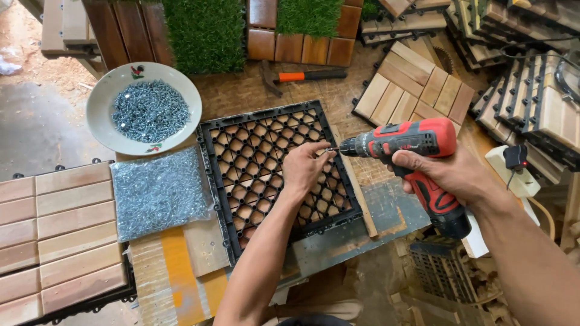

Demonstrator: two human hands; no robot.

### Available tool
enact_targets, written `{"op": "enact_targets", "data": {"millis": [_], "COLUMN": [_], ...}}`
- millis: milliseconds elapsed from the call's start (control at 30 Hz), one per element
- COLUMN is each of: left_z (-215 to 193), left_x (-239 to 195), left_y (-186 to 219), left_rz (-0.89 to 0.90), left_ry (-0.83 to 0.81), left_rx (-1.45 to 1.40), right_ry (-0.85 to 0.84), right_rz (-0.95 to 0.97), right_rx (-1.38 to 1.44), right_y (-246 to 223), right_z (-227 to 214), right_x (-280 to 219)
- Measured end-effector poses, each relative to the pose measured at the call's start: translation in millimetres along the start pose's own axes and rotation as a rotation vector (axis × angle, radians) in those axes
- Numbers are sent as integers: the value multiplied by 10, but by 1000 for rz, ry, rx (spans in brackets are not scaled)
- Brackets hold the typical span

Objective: Assembling interlocking wooden floor tiles by placing wood slats into a plastic base and securing them with screws using a power drill.

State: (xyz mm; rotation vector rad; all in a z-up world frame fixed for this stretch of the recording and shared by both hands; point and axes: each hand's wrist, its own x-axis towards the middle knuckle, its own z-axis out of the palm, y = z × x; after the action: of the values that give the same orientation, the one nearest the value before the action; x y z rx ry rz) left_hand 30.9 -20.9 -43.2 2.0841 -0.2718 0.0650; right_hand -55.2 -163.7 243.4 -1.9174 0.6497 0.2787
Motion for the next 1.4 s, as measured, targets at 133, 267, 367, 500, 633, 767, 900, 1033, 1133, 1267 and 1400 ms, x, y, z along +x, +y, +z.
{"op": "enact_targets", "data": {"millis": [133, 267, 367, 500, 633, 767, 900, 1033, 1133, 1267, 1400], "left_z": [-6, -64, -49, -4, -192, -298, -368, -394, -490, -583, -584], "left_x": [-76, -116, -124, -113, -138, -154, -142, -137, -116, -31, 137], "left_y": [-33, -5, -18, -27, 92, 107, 133, 143, 227, 234, -170], "left_rz": [128, 199, 252, 269, 65, -61, -131, -148, -178, -444, -644], "left_ry": [58, 87, 98, 32, -3, 64, 93, 95, 113, 200, 171], "left_rx": [27, 50, 69, 136, -74, -366, -477, -549, -590, -907, -1641], "right_ry": [4, 3, -9, -134, -48, -38, -37, -58, -87, -140, -187], "right_rz": [79, 156, 181, 66, -97, -95, -81, -35, -53, -56, -37], "right_rx": [-71, -208, -390, -594, -390, -336, -318, -386, -402, -451, -508], "right_y": [37, -71, -118, -76, -197, -222, -237, -339, -360, -359, -431], "right_z": [-47, 0, 20, -19, 36, 59, 84, 150, 197, 196, 192], "right_x": [11, -61, -92, 48, 62, 150, 200, 210, 320, 444, 624]}}
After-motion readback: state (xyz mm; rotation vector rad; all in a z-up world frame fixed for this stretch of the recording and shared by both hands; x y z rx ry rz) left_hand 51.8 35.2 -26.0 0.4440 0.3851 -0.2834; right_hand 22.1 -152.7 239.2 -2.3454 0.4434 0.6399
